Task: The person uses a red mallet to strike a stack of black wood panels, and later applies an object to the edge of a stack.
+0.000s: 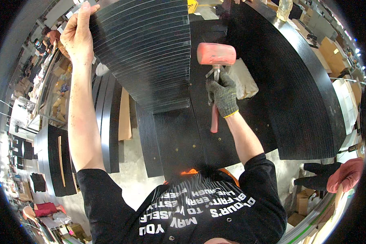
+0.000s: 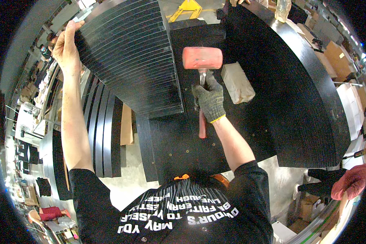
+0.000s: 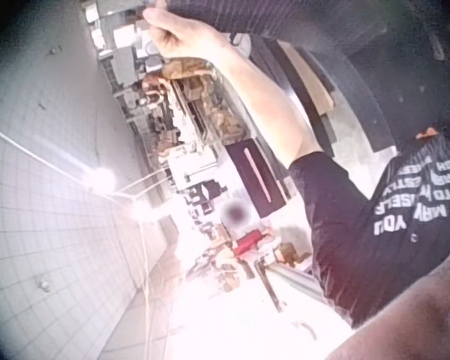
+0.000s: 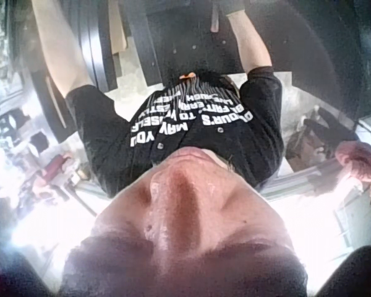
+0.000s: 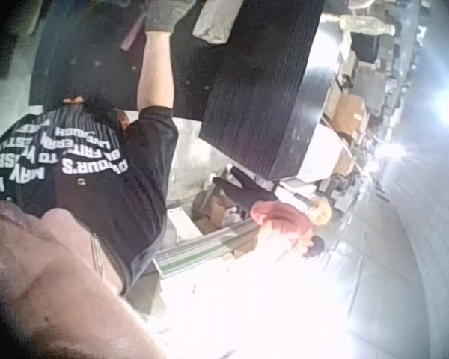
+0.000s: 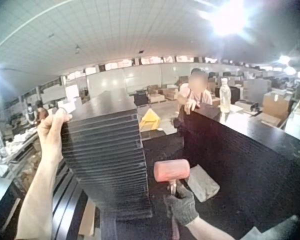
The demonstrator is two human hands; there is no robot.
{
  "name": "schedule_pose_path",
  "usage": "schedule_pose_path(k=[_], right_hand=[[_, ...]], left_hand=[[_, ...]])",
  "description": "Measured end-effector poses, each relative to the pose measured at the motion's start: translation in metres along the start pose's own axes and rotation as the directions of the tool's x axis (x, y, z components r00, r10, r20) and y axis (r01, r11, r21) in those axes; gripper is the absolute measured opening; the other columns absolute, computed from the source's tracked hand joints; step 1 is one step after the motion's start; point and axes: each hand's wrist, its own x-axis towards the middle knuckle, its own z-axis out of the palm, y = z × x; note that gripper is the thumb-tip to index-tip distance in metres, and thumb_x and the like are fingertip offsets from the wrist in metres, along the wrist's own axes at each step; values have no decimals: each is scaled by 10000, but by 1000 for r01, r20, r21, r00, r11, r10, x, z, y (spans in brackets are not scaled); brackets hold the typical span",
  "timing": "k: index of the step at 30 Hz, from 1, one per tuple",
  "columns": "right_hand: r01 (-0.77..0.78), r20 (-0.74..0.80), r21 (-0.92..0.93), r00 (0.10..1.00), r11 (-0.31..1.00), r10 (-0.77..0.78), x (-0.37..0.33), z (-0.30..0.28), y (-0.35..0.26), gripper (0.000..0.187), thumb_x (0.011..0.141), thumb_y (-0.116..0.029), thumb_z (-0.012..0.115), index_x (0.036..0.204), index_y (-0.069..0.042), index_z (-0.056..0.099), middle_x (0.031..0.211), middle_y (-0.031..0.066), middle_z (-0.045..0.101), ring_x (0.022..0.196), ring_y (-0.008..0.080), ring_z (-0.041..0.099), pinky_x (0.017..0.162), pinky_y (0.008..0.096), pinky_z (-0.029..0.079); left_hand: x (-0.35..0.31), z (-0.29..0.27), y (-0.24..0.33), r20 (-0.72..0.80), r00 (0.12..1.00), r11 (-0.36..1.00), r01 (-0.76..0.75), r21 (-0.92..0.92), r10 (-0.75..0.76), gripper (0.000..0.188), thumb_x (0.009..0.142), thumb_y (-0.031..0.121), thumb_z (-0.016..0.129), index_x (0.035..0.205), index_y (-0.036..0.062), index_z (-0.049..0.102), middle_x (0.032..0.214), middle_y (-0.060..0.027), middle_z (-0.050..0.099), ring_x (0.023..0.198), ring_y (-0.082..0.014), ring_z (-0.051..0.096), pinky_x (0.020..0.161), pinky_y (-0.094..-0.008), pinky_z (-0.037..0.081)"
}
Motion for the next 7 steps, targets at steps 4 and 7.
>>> schedule_pose_path(k=[4, 7], right_hand=[[100, 70, -145, 993, 984, -91, -4, -3, -10, 423, 799, -33, 650, 1214, -81, 586, 722, 4, 575, 515, 78, 519, 460, 248, 455], [-16, 63, -113, 998, 993, 23, 2, -4, -19, 696, 813, -37, 639, 1448, -164, 385, 758, 14, 598, 540, 92, 553, 514, 260, 512]], left_hand=[[-4, 8, 3, -20, 999, 999, 40, -2, -40, 246, 894, 278, 680, 844, 42, 729, 919, -56, 728, 812, -29, 575, 793, -177, 416], [-4, 3, 1, -4, 1000, 1000, 9, -8, -9, 233, 885, 292, 692, 890, 65, 740, 906, -34, 731, 811, -31, 572, 790, -180, 411]])
